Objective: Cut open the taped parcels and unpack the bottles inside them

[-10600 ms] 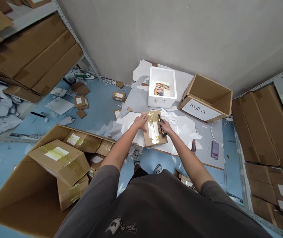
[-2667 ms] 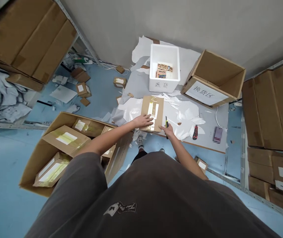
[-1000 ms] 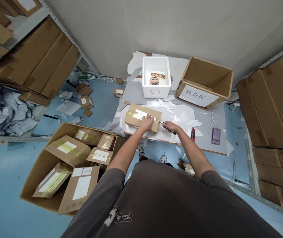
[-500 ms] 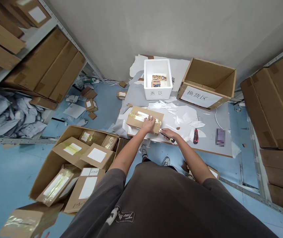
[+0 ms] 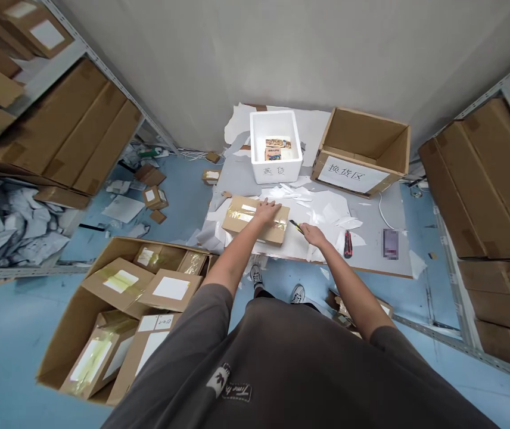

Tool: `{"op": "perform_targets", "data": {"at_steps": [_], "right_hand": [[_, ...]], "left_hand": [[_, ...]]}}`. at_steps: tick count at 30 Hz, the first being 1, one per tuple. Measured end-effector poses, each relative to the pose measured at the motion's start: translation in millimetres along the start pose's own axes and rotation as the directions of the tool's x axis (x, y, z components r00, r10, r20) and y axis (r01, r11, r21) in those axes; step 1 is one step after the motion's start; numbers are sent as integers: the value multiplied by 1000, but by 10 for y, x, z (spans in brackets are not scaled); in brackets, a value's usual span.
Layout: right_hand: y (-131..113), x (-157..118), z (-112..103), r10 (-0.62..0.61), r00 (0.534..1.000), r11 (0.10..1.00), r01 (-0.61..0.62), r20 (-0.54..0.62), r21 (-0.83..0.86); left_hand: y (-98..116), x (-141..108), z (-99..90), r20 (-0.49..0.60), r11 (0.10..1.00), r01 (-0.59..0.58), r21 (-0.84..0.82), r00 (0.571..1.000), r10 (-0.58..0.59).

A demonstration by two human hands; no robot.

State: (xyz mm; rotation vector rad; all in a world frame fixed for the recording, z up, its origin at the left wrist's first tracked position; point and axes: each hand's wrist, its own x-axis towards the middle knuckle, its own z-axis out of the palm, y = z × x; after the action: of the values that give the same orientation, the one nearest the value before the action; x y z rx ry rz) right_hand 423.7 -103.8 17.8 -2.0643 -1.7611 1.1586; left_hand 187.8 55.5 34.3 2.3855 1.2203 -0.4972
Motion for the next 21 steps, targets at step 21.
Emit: {"op": "perform_targets", "data": {"at_steps": [21], "right_hand": [[5, 268, -147, -289, 957, 867, 252, -22, -430]], "left_hand": [[-165, -240, 647, -412, 990, -134, -38, 905, 106]]}}
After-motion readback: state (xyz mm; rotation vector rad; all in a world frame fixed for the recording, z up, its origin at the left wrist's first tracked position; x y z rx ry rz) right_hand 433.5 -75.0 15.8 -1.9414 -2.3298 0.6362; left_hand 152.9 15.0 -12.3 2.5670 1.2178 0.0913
